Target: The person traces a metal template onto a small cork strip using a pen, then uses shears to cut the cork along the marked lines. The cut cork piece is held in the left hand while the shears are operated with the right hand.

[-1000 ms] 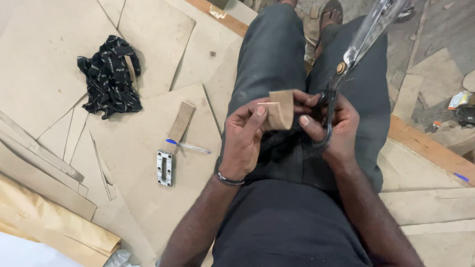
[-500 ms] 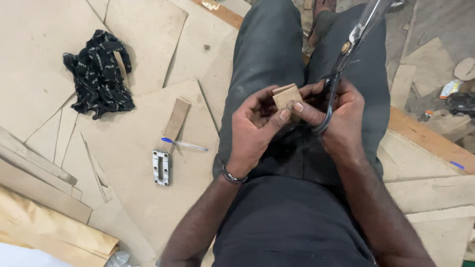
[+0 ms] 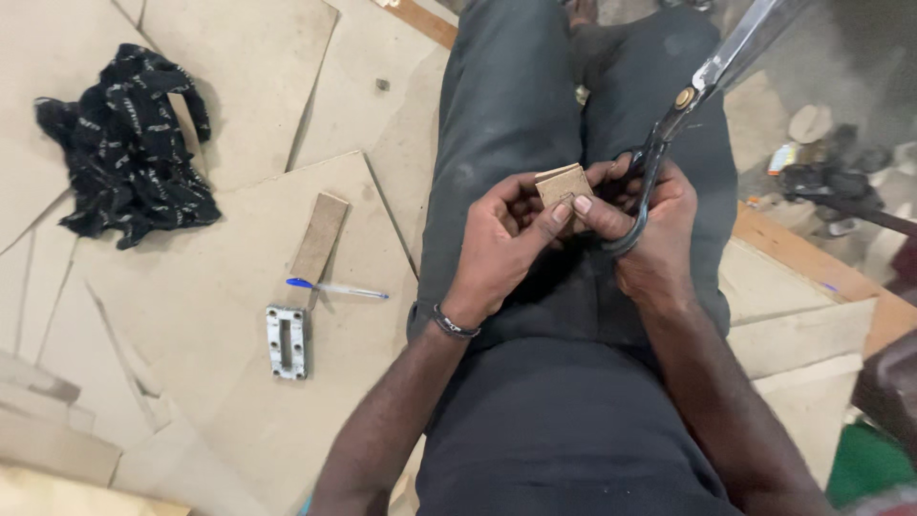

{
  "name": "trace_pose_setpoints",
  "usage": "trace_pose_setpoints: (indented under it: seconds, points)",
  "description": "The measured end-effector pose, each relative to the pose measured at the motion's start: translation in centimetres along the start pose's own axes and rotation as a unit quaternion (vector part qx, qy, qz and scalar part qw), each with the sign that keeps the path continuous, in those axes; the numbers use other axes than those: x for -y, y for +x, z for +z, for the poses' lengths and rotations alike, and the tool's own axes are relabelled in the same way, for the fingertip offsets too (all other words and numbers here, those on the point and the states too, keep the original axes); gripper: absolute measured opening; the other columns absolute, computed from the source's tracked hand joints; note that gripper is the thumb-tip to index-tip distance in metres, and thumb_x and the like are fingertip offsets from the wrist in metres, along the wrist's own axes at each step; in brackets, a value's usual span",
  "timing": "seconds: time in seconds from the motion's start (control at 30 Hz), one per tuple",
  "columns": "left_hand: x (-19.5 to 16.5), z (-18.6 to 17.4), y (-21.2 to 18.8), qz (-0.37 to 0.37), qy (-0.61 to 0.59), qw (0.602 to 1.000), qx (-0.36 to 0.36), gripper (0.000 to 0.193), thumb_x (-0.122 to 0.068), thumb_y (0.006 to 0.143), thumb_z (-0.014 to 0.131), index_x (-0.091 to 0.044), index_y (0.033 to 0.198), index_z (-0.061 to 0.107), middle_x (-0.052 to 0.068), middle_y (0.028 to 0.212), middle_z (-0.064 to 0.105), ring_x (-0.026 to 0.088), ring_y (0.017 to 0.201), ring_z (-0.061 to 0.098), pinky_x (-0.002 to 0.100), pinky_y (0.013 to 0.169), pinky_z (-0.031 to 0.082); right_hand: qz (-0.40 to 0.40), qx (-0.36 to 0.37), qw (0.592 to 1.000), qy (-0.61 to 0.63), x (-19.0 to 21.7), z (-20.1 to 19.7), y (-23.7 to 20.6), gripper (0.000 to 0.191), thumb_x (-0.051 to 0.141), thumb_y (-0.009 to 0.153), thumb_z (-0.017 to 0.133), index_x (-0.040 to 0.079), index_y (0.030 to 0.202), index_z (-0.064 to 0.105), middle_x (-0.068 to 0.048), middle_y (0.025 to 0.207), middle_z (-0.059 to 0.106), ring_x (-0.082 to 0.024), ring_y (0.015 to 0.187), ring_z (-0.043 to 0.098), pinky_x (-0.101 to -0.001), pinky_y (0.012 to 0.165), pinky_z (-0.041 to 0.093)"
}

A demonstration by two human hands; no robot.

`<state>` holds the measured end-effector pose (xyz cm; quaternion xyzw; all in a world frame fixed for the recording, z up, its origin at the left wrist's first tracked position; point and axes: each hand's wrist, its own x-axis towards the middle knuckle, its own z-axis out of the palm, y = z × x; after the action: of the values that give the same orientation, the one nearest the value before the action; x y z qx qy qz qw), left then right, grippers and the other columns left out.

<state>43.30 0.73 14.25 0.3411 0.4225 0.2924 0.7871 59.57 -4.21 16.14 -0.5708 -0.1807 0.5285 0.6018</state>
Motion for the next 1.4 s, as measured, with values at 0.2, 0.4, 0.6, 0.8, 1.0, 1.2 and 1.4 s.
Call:
trace_pose_setpoints:
  seconds: [0.2,0.4,0.6,0.8,1.0,1.2,1.4]
  points:
    - [-0.8,-1.2,0.3,0.078,0.024,0.996,-0.039,0.029,-0.014,0.097,0.077,0.008,0.115,0.068,0.006,0.096,0.072,0.007,0.084,0.067,0.023,0.075,0.059,-0.001,-0.053,0.986,-0.155,-0.9,0.8,-1.2,0.025,0.005,0.096,0.081,0.003,0.115,0.064,-0.008,0.104,0.071,-0.010,0.086,0.065,-0.0235,0.080,0.055]
    - [-4.8,-4.8,2.3,0.123,-0.068,0.987,-0.077,0.023,-0.012,0.099,0.074,0.006,0.112,0.068,0.004,0.091,0.072,0.006,0.077,0.066,0.022,0.068,0.055,0.065,0.037,0.975,-0.207,1.2,0.0,-6.2,0.065,0.066,0.093,0.072,0.004,0.109,0.061,-0.003,0.091,0.064,-0.010,0.084,0.058,-0.0230,0.076,0.045]
    - [-7.0,-5.5,3.1,0.126,-0.033,0.989,-0.068,0.022,-0.013,0.100,0.074,0.005,0.109,0.067,0.003,0.086,0.071,0.005,0.070,0.064,0.021,0.060,0.053,0.178,0.104,0.940,-0.270,1.9,0.3,-9.9,0.084,0.071,0.065,0.085,0.005,0.108,0.057,0.000,0.093,0.053,-0.009,0.080,0.049,-0.0228,0.067,0.040]
    - [-6.4,-2.3,1.7,0.124,-0.022,0.990,-0.064,0.021,-0.013,0.100,0.074,0.005,0.108,0.066,0.002,0.087,0.069,0.002,0.071,0.060,0.019,0.060,0.051,0.163,0.122,0.935,-0.290,2.8,0.0,-9.3,0.091,0.082,0.062,0.078,0.006,0.108,0.059,0.002,0.092,0.054,-0.007,0.079,0.049,-0.0217,0.067,0.041]
    - [-6.3,-0.9,1.9,0.144,0.047,0.985,-0.087,0.021,-0.012,0.101,0.073,0.005,0.109,0.066,0.003,0.087,0.071,0.003,0.074,0.063,0.019,0.062,0.054,0.152,0.158,0.923,-0.317,3.9,-1.3,-7.8,0.093,0.086,0.061,0.072,0.007,0.107,0.059,0.001,0.090,0.054,-0.008,0.077,0.048,-0.0228,0.064,0.040]
    - [-5.6,0.8,2.2,0.155,0.047,0.983,-0.082,0.024,-0.014,0.103,0.072,0.007,0.112,0.064,0.005,0.094,0.071,0.006,0.083,0.067,0.023,0.073,0.059,0.129,0.184,0.928,-0.296,3.9,-3.3,-6.4,0.081,0.079,0.071,0.071,0.007,0.105,0.058,0.003,0.090,0.053,-0.007,0.080,0.047,-0.0220,0.069,0.041]
    - [-5.3,2.3,2.5,0.154,0.111,0.979,-0.080,0.028,-0.019,0.104,0.070,0.006,0.115,0.064,0.006,0.096,0.072,0.006,0.086,0.069,0.023,0.076,0.062,0.151,0.166,0.955,-0.195,2.5,-5.3,-6.1,0.069,0.060,0.074,0.086,0.005,0.105,0.057,0.004,0.085,0.051,-0.006,0.078,0.047,-0.0213,0.069,0.042]
